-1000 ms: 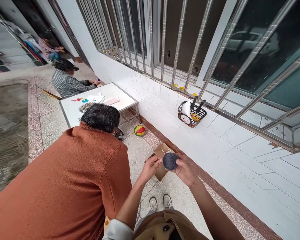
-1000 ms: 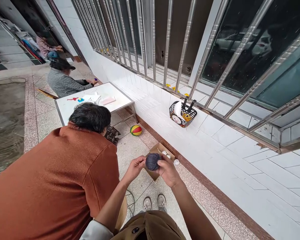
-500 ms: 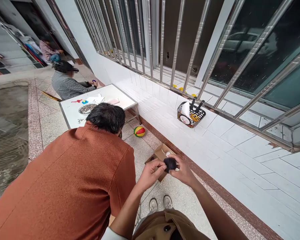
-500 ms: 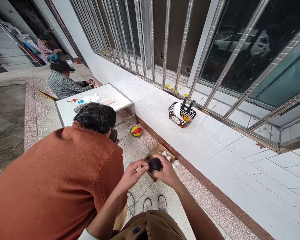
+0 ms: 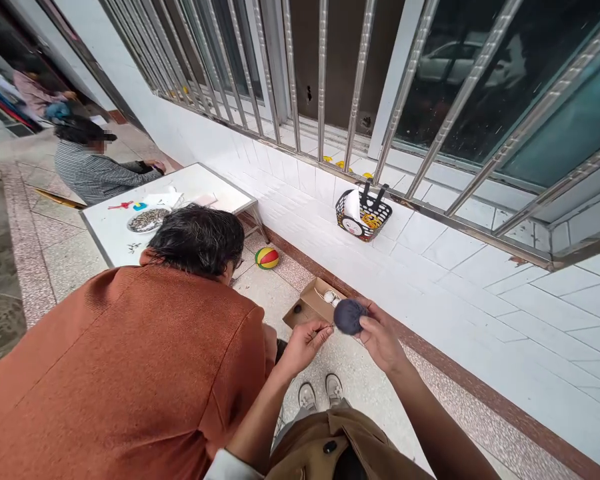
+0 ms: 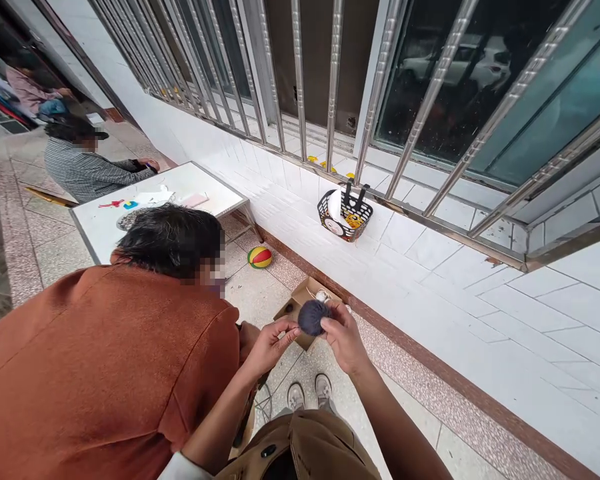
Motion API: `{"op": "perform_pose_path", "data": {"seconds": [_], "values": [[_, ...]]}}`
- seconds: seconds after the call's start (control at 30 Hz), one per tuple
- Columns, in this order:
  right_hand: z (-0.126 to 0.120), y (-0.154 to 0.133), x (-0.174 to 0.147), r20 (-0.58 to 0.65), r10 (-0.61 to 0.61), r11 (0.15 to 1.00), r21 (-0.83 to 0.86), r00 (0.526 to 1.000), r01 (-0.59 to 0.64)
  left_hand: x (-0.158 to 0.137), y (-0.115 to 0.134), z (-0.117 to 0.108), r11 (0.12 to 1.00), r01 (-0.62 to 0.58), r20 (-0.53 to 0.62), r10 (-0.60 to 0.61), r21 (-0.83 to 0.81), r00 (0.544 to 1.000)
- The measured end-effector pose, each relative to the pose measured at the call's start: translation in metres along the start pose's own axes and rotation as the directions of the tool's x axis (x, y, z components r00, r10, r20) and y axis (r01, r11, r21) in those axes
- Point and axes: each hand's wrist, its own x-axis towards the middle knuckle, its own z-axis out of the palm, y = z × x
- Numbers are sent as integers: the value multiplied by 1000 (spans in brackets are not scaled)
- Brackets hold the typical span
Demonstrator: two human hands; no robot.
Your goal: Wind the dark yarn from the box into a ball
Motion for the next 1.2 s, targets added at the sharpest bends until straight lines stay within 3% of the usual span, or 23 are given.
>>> {"op": "perform_pose_path", "data": {"seconds": [0.1,0.17,0.27,0.37,0.5,0.63,0.7,0.8,0.9,0.97,1.07,1.13,1.2], "values": [[-3,9,8,-146,-153,970,-209,977,120,-6,3,7,996,-69,86,64,60,994],[-7,15,11,-170,-192,917,-381,967,115,-11,6,8,993,-84,102,76,77,992],[-16,22,11,-140,-171,806,-589,975,57,-14,9,3,997,-71,87,69,17,994],[-25,25,6,2,30,750,-661,1000,-21,-13,6,-2,998,-23,28,25,-55,999],[-29,26,-4,240,317,875,-448,917,-185,-6,-6,-3,994,28,-40,-32,-103,999],[-27,23,-8,329,417,908,-111,847,-404,1,-21,3,991,43,-72,-53,-125,996],[-24,19,-5,324,407,898,31,854,-440,4,-25,7,992,29,-83,-39,-120,996],[-18,14,2,219,282,936,149,934,-318,4,-25,13,998,-16,-38,13,-63,999],[-11,10,12,40,101,992,69,994,-104,0,-19,17,997,-60,18,59,52,998],[-9,10,19,-51,-26,996,-92,998,21,-3,-13,17,987,-88,27,85,132,996],[-11,13,25,-90,-169,927,-353,982,127,-7,-2,16,976,-126,41,120,178,992],[-15,15,28,-62,-185,863,-488,981,132,-9,6,14,981,-135,53,129,138,990],[-21,17,28,-5,-122,802,-589,993,95,-9,12,11,991,-118,33,116,69,993]]}}
